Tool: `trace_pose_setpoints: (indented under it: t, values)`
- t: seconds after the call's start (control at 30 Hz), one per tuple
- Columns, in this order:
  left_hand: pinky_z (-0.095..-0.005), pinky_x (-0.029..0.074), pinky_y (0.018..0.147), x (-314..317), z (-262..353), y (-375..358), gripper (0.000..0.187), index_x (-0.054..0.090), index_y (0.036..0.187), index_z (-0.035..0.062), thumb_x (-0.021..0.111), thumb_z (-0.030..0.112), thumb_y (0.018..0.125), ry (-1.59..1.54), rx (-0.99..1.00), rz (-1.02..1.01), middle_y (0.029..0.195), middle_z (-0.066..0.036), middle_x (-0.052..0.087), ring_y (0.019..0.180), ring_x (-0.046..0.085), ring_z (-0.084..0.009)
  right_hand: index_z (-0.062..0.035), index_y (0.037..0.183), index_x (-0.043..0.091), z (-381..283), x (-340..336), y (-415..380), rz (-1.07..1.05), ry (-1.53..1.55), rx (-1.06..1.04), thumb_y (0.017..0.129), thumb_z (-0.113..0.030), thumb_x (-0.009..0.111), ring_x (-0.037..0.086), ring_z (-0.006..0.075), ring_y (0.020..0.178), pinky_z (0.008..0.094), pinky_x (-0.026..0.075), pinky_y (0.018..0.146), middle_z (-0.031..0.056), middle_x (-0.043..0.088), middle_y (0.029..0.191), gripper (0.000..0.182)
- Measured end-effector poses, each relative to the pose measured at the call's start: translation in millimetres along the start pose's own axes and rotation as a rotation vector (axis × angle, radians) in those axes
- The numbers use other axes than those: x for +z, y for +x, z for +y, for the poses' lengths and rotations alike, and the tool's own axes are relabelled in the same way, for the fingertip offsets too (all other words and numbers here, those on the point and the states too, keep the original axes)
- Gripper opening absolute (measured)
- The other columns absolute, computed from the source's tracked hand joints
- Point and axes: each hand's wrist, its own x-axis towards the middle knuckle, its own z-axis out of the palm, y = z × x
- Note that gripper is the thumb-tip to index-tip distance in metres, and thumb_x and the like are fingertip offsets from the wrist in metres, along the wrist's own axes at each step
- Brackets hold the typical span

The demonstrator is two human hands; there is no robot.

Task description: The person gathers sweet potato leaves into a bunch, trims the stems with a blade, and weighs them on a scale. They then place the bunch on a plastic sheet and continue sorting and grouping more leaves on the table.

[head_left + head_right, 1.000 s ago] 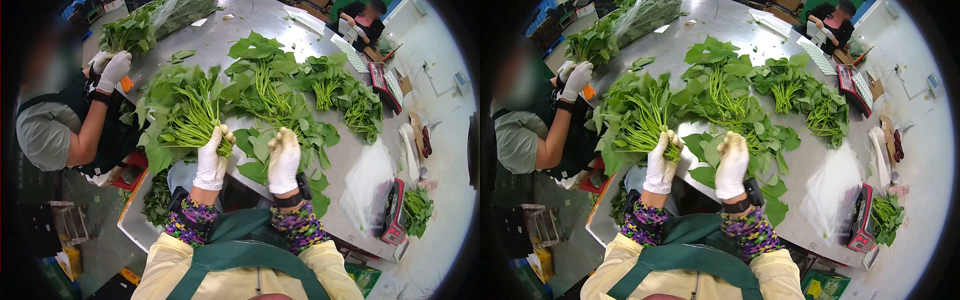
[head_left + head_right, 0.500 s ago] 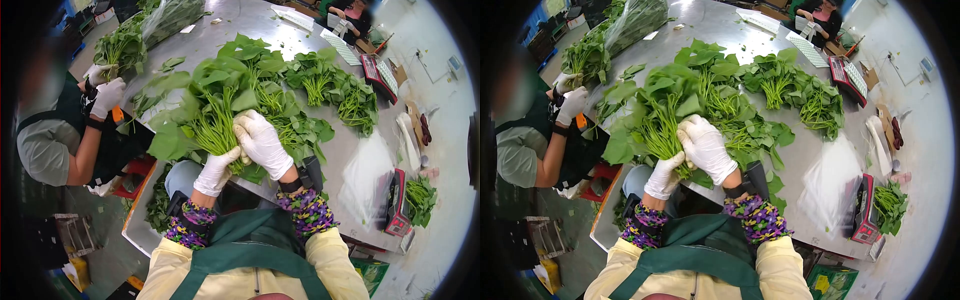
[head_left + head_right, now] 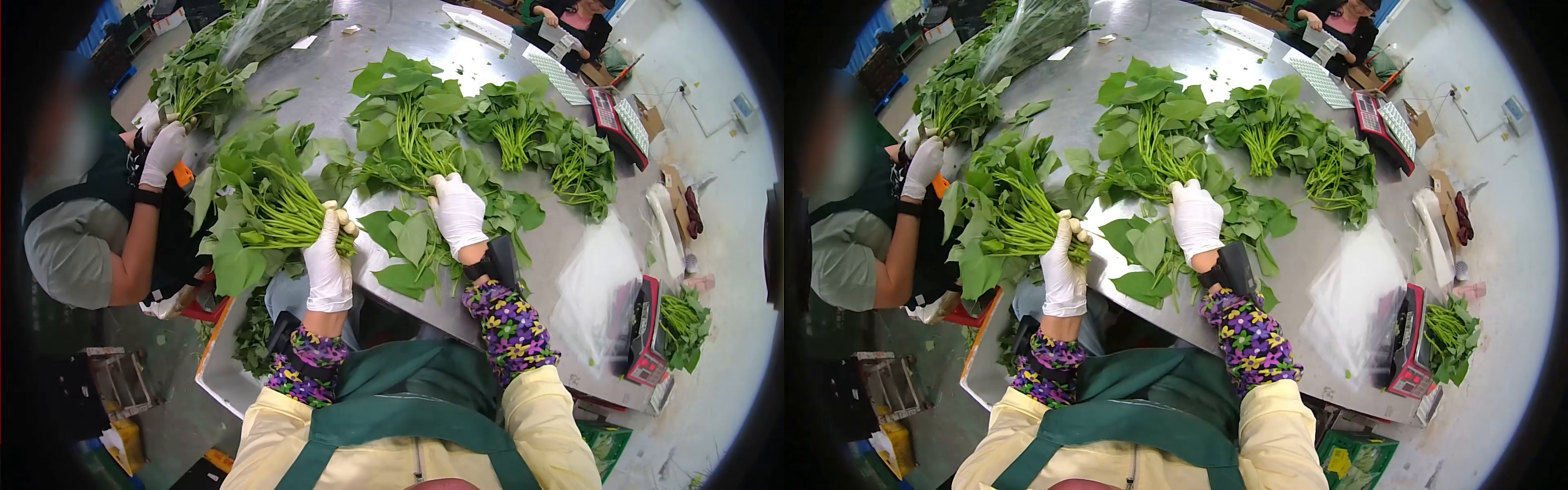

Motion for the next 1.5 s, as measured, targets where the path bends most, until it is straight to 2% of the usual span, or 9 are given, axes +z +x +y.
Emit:
trace_pose_setpoints:
  t: [0.17,0.37,0.6,0.77,1.1,1.17,1.23,1.37,1.5]
  values:
    - [-0.0253,0.048,0.061,-2,-2,4,0.022,0.053,0.107,0.0006,0.06,0.013,0.091,0.036,0.031,-0.006,0.08,-0.004,0.056,0.067,0.053,-0.012,-0.0125,0.087,0.06,-4,-5,1,0.003,-0.1,-0.03,0.074,-0.019,0.067,0.059,0.0273,0.076,0.0392,0.05,0.062,0.0093,0.055,0.087,0.016]
    - [-0.0246,0.048,0.06,-1,-2,2,0.022,0.053,0.107,0.0,0.06,0.013,0.09,0.033,0.041,-0.022,0.079,-0.004,0.056,0.067,0.053,-0.0118,-0.0001,0.087,0.058,-14,-56,0,-0.162,1.282,0.295,0.084,-0.012,0.065,0.052,0.0135,0.067,0.0269,0.044,0.063,0.0051,0.057,0.074,0.014]
    - [-0.0219,0.046,0.06,7,-10,-15,0.017,0.056,0.102,0.0024,0.063,0.007,0.087,0.171,-0.047,-0.022,0.082,-0.005,0.059,0.069,0.057,-0.0126,-0.0056,0.096,0.057,-64,-53,-31,0.106,0.727,0.011,0.077,-0.013,0.067,0.061,0.0326,0.081,0.036,0.049,0.069,0.0154,0.06,0.088,0.024]
    - [-0.0236,0.047,0.076,-6,-23,-11,0.02,0.061,0.103,0.0019,0.066,0.004,0.084,0.164,-0.148,0.019,0.094,-0.002,0.062,0.084,0.058,-0.0111,-0.0044,0.087,0.055,-84,-43,-41,0.152,0.625,-0.148,0.071,-0.002,0.066,0.059,0.03,0.069,0.036,0.046,0.06,0.0131,0.055,0.078,0.019]
    - [-0.0231,0.048,0.056,-1,-6,-4,0.014,0.058,0.098,0.0,0.063,0.007,0.087,-0.042,-0.127,-0.023,0.082,-0.007,0.062,0.061,0.056,-0.011,-0.0032,0.092,0.054,-46,-33,-43,0.226,1.416,0.519,0.089,-0.011,0.06,0.052,0.0129,0.073,0.0288,0.045,0.067,0.0037,0.056,0.087,0.01]
    - [-0.0232,0.049,0.056,2,-6,-7,0.014,0.059,0.098,-0.0002,0.064,0.006,0.087,0.012,-0.123,-0.033,0.082,-0.007,0.063,0.062,0.056,-0.0113,-0.0031,0.097,0.056,-33,-29,-40,0.214,1.195,0.412,0.089,-0.018,0.061,0.056,0.0183,0.076,0.032,0.046,0.069,0.0093,0.059,0.093,0.018]
    - [-0.0234,0.049,0.056,6,-8,-11,0.014,0.059,0.097,-0.0003,0.064,0.006,0.086,0.067,-0.128,-0.043,0.082,-0.008,0.063,0.063,0.057,-0.0116,-0.0046,0.091,0.061,-29,-40,-40,0.328,0.21,-0.048,0.088,-0.032,0.061,0.06,0.0272,0.074,0.037,0.047,0.069,0.0122,0.062,0.088,0.027]
    - [-0.0243,0.049,0.056,6,-15,-14,0.014,0.06,0.096,-0.0001,0.066,0.005,0.084,0.098,-0.149,-0.058,0.082,-0.007,0.064,0.062,0.058,-0.0129,-0.0072,0.079,0.067,-42,-67,-28,-0.292,0.586,0.257,0.086,-0.043,0.06,0.058,0.0361,0.072,0.041,0.047,0.067,0.0095,0.063,0.076,0.037]
    - [-0.0239,0.048,0.056,8,-16,-20,0.013,0.061,0.095,0.0004,0.066,0.005,0.084,0.223,-0.161,-0.072,0.082,-0.007,0.064,0.062,0.058,-0.0124,-0.0009,0.106,0.062,-64,-44,-14,0.067,1.204,0.235,0.086,-0.041,0.064,0.06,0.0217,0.075,0.0339,0.047,0.068,0.0087,0.065,0.085,0.045]
